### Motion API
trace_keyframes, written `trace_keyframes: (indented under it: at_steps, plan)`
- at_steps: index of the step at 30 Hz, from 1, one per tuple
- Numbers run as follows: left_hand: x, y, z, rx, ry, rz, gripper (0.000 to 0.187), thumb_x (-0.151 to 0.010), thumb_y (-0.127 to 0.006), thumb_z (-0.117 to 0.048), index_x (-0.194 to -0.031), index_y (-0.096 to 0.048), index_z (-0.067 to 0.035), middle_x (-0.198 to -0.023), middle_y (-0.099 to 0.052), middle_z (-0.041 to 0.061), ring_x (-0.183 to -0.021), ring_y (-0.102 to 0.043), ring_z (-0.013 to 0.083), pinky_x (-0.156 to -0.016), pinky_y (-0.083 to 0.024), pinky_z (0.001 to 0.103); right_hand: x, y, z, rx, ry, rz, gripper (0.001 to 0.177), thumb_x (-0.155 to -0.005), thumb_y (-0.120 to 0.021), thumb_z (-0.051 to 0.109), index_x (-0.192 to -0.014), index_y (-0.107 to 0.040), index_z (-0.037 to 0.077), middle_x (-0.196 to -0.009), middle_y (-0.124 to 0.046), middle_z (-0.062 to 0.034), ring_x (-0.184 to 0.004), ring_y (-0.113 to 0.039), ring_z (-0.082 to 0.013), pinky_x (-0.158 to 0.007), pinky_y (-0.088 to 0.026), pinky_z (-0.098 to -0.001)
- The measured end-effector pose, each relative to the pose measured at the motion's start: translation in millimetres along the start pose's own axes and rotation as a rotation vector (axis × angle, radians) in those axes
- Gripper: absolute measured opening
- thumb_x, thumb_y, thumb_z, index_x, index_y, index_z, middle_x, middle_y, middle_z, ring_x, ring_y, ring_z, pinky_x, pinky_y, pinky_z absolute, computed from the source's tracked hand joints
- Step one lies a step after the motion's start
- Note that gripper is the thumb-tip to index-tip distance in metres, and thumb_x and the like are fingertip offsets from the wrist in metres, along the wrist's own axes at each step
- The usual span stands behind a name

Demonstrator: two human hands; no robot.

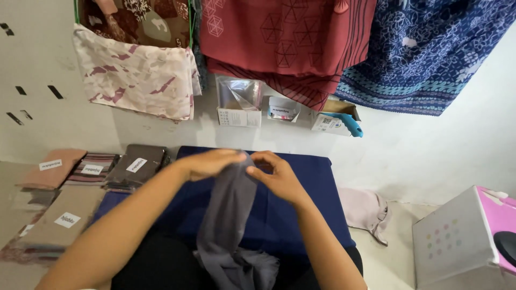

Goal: A person cleans a hijab with a lint roller and then folds it neatly on a work mat.

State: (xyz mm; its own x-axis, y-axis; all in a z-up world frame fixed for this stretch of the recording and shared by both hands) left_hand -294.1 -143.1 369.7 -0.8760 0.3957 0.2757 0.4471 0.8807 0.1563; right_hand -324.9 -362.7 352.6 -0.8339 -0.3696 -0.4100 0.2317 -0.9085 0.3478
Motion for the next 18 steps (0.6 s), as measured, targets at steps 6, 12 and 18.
trace_keyframes:
  at_steps: [6,12,18]
  plan:
    - [2.4,-8.1,-2.9,-0.074,-0.058,0.15,0.057,-0.099,-0.06,-0.048,-0.135,-0.066,-0.004,-0.113,-0.075,0.013,-0.096,-0.074,0.0227,-0.082,-0.063,0.037,-2.2,-9.1,-24.4,-0.337,-0.185,-0.034,0.019,-0.09,-0.083,0.022,-0.093,-0.074,0.005,-0.086,-0.067,-0.0018,-0.084,-0.061,-0.0133,-0.078,-0.051,-0.0285]
    - [-4.3,-18.3,3.1,-0.039,-0.124,0.015,0.07,-0.102,-0.05,-0.06,-0.144,-0.057,-0.004,-0.146,-0.058,0.016,-0.133,-0.059,0.0318,-0.093,-0.061,0.041,-3.2,-8.0,-11.6,-0.313,-0.102,-0.258,0.014,-0.09,-0.081,0.006,-0.089,-0.067,0.006,-0.078,-0.063,0.0004,-0.072,-0.057,-0.0083,-0.069,-0.046,-0.0211]
    - [-9.3,-36.0,20.0,-0.143,-0.28,-0.02,0.053,-0.082,-0.088,-0.032,-0.123,-0.069,-0.005,-0.114,-0.072,0.012,-0.105,-0.068,0.0254,-0.089,-0.06,0.036,-17.3,-7.2,-14.0,-0.263,-0.082,-0.343,0.015,-0.088,-0.081,0.005,-0.095,-0.068,0.007,-0.07,-0.063,-0.001,-0.063,-0.059,-0.0075,-0.059,-0.044,-0.02]
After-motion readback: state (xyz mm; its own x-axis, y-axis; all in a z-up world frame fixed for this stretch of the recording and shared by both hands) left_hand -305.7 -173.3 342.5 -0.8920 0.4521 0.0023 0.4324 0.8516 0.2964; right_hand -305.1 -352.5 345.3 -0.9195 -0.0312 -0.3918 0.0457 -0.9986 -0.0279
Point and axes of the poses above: each hand's wrist, its own x-axis away from the middle knuckle, its own y-axis out of the back of the hand, z = x × y, the point moved 1 cm from there along -x, towards the middle knuckle
